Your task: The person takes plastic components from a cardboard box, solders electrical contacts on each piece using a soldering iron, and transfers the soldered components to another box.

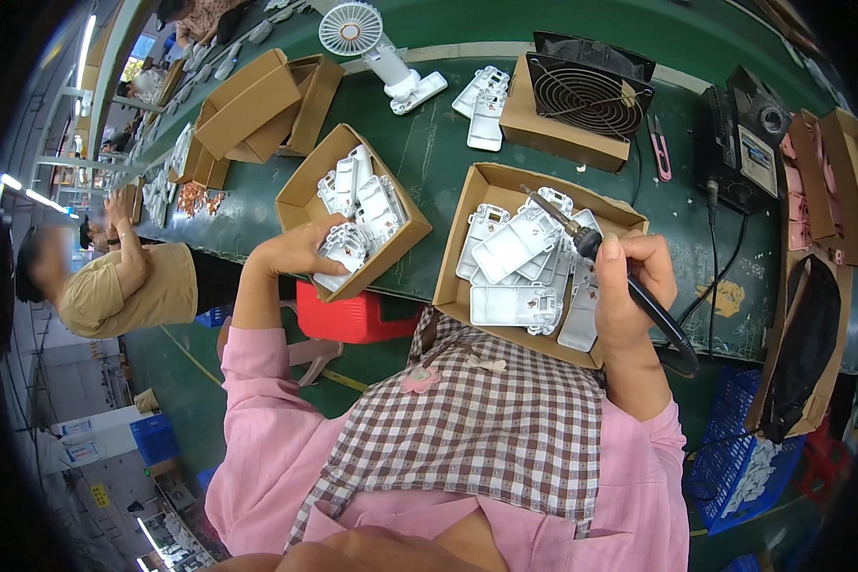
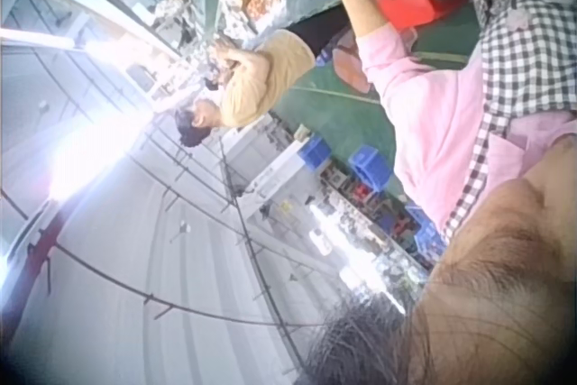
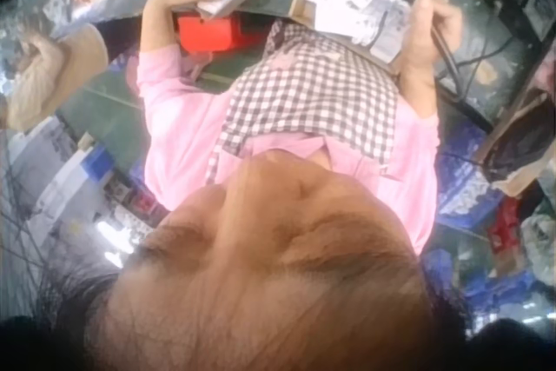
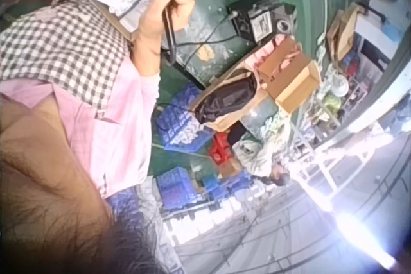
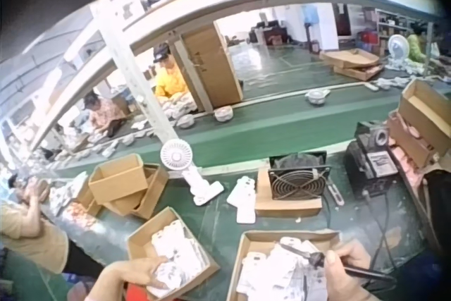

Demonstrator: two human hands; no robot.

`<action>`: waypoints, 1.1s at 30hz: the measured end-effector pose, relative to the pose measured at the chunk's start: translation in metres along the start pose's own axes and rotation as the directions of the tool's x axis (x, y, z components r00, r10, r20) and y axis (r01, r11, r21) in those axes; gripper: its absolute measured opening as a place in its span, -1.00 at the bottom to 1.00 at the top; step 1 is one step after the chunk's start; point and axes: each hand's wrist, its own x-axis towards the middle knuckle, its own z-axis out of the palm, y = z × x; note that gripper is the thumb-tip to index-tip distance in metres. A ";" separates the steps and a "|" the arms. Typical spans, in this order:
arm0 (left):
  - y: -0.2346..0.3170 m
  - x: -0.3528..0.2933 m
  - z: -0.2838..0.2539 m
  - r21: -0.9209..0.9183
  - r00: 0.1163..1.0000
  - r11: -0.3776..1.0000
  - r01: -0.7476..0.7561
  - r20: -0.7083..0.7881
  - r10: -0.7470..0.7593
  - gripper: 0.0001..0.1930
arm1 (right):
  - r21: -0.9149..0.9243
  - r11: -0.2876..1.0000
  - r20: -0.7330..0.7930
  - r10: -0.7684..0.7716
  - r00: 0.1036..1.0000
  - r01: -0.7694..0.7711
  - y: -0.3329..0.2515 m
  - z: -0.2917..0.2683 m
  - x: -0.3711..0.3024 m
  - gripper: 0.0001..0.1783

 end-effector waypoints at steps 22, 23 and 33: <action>-0.001 -0.018 0.003 -0.804 0.937 0.484 -0.344 -0.262 0.230 -0.17 | 0.030 0.999 -0.066 -0.014 0.998 0.016 0.003 -0.001 0.001 -0.83; 0.008 -0.019 0.006 -0.841 0.927 0.395 -0.369 -0.306 0.215 -0.20 | 0.051 0.999 -0.069 -0.006 0.998 0.009 0.004 -0.001 0.001 -0.84; 0.123 0.032 0.057 -0.845 0.811 -0.431 -0.316 -0.477 0.339 -0.35 | 0.153 0.987 -0.139 -0.019 0.990 0.041 -0.003 -0.002 0.001 -0.83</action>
